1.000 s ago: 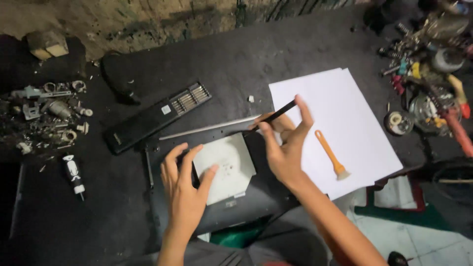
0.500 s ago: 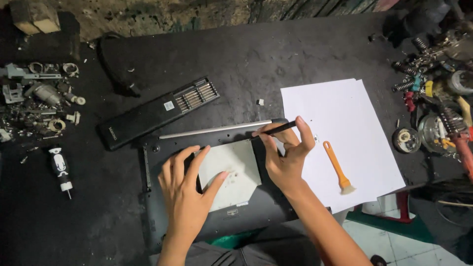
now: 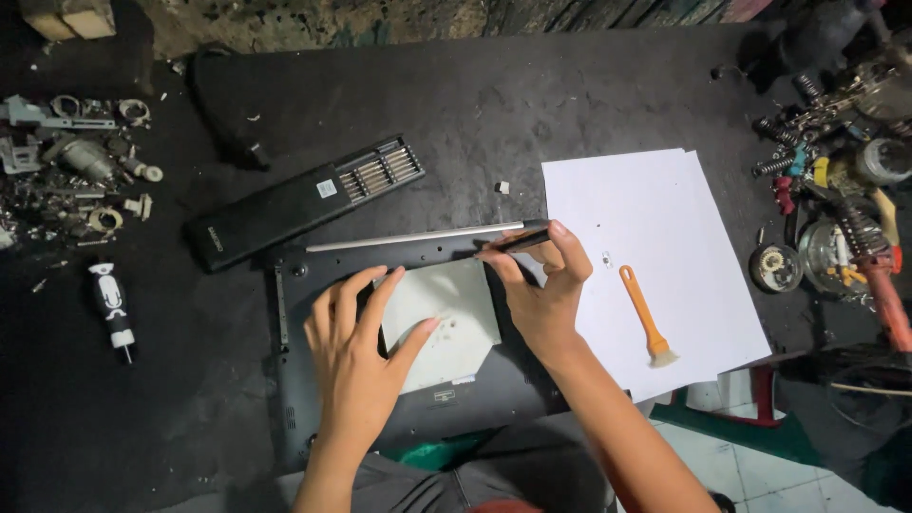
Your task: The person uses a screwdriver to remove screws from a metal cover on the back of a laptop. They then remove the cover and set it aside. Finally, they use the screwdriver to unscrew the back panel of the laptop and lift it off, revealing the internal components.
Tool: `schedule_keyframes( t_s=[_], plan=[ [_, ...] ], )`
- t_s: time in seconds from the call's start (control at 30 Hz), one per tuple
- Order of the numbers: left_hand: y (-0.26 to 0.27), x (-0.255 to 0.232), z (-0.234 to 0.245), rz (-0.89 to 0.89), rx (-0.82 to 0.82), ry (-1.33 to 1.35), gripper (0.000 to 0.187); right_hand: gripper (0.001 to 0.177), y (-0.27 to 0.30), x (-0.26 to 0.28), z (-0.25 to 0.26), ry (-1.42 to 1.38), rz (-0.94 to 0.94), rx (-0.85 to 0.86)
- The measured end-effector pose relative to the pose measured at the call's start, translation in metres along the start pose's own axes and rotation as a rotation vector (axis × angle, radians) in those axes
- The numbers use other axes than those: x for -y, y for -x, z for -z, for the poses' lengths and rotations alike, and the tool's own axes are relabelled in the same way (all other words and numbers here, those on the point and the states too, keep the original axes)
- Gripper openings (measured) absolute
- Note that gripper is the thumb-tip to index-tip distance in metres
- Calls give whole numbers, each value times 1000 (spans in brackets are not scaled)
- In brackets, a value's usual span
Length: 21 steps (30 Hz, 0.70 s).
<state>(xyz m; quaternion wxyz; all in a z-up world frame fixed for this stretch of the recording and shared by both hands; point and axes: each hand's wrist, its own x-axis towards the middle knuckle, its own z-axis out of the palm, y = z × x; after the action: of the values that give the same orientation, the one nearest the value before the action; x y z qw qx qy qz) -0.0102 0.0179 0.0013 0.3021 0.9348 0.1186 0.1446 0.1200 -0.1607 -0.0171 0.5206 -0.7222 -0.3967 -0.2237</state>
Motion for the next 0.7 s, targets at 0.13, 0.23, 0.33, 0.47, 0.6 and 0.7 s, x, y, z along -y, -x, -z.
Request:
schedule_keyframes(
  t_s=[0.13, 0.23, 0.33, 0.47, 0.6, 0.7],
  plan=[
    [0, 0, 1, -23, -23, -2, 53, 78, -1, 5, 2, -19, -9, 47],
    [0, 1, 0, -49, -35, -2, 53, 62, -10, 12, 2, -69, 28, 115],
    [1, 4, -2, -65, -31, -18, 54, 62, -4, 7, 2, -54, 50, 103],
    [-1, 3, -2, -68, -35, -26, 55, 81, 8, -4, 2, -24, 2, 40],
    [-1, 2, 0, -78, -47, -30, 55, 68, -6, 10, 2, -191, -27, 151],
    [0, 3, -2, -52, -14, -19, 55, 66, 3, -4, -2, -39, 58, 112]
  ],
)
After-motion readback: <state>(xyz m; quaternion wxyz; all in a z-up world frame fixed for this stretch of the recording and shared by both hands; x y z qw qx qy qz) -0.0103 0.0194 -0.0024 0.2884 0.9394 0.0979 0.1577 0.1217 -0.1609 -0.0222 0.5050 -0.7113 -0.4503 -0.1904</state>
